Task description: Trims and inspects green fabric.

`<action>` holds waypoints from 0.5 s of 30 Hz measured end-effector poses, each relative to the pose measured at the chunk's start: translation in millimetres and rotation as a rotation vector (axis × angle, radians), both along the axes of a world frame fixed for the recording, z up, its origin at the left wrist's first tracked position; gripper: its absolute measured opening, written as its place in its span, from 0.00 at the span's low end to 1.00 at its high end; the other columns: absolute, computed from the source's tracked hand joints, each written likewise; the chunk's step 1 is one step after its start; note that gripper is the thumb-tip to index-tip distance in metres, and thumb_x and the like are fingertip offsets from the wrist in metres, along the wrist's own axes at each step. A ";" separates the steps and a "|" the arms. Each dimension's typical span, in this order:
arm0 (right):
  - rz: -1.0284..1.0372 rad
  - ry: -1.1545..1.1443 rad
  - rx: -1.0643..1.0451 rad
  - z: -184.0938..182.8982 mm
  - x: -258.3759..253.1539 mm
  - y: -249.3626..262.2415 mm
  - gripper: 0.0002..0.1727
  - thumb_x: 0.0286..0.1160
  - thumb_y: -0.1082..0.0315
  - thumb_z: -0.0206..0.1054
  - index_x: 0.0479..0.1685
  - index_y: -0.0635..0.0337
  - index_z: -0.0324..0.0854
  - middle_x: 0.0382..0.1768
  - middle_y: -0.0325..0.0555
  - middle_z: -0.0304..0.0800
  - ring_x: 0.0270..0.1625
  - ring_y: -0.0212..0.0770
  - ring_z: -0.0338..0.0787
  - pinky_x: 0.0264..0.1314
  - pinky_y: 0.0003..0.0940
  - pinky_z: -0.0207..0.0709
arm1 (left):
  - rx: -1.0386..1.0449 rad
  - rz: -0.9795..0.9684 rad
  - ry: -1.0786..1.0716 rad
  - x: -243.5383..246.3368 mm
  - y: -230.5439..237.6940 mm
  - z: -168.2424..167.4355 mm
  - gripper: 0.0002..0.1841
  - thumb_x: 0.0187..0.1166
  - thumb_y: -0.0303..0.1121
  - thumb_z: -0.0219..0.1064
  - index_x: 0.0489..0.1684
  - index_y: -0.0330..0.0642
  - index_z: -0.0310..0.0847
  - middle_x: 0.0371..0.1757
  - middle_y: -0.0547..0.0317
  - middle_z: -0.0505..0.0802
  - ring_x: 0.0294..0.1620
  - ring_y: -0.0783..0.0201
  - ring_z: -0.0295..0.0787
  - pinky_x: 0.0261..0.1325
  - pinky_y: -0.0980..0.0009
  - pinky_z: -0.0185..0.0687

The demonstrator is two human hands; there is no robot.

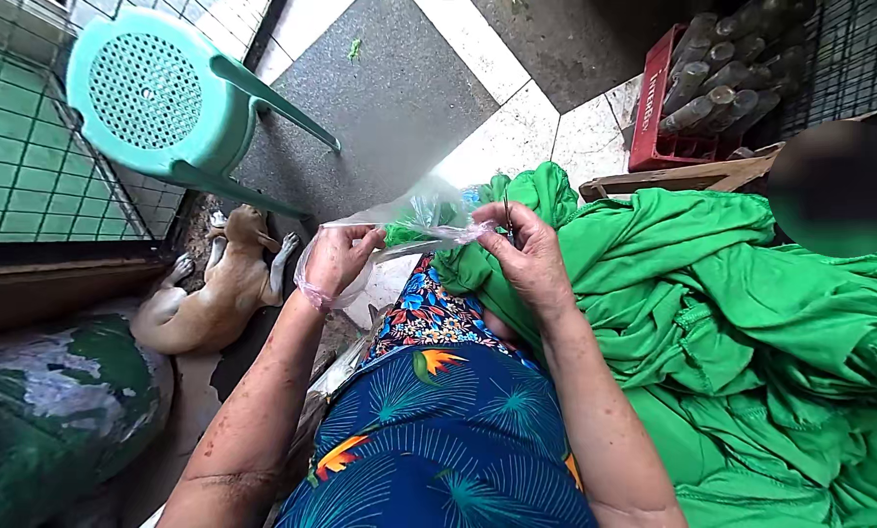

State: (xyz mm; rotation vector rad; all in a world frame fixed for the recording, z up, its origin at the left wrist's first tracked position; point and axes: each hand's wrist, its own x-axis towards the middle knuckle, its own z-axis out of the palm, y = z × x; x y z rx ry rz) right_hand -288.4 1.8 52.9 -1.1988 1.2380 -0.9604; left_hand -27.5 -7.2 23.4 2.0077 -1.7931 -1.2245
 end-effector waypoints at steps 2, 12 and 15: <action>-0.001 0.038 0.083 -10.3 1.7 2.6 0.27 0.77 0.78 0.64 0.76 0.71 0.68 0.56 0.52 0.89 0.53 0.30 0.89 0.56 0.26 0.82 | 0.028 0.006 0.029 1.2 0.9 1.2 0.19 0.93 0.35 0.54 0.56 0.29 0.88 0.49 0.35 0.93 0.53 0.43 0.89 0.63 0.40 0.75; 0.654 0.872 0.195 -36.6 19.9 21.0 0.25 0.71 0.71 0.76 0.69 0.64 0.80 0.73 0.64 0.78 0.52 0.64 0.91 0.54 0.62 0.84 | 0.004 0.083 0.278 -2.4 -1.2 0.6 0.14 0.76 0.28 0.73 0.56 0.30 0.86 0.58 0.46 0.93 0.55 0.60 0.90 0.65 0.57 0.82; 0.623 0.908 0.170 -38.5 18.5 22.4 0.17 0.71 0.78 0.69 0.60 0.68 0.83 0.65 0.67 0.82 0.49 0.66 0.92 0.50 0.63 0.84 | -0.043 0.257 0.484 -11.5 1.0 0.5 0.08 0.84 0.26 0.63 0.52 0.30 0.83 0.34 0.62 0.93 0.32 0.74 0.92 0.45 0.74 0.91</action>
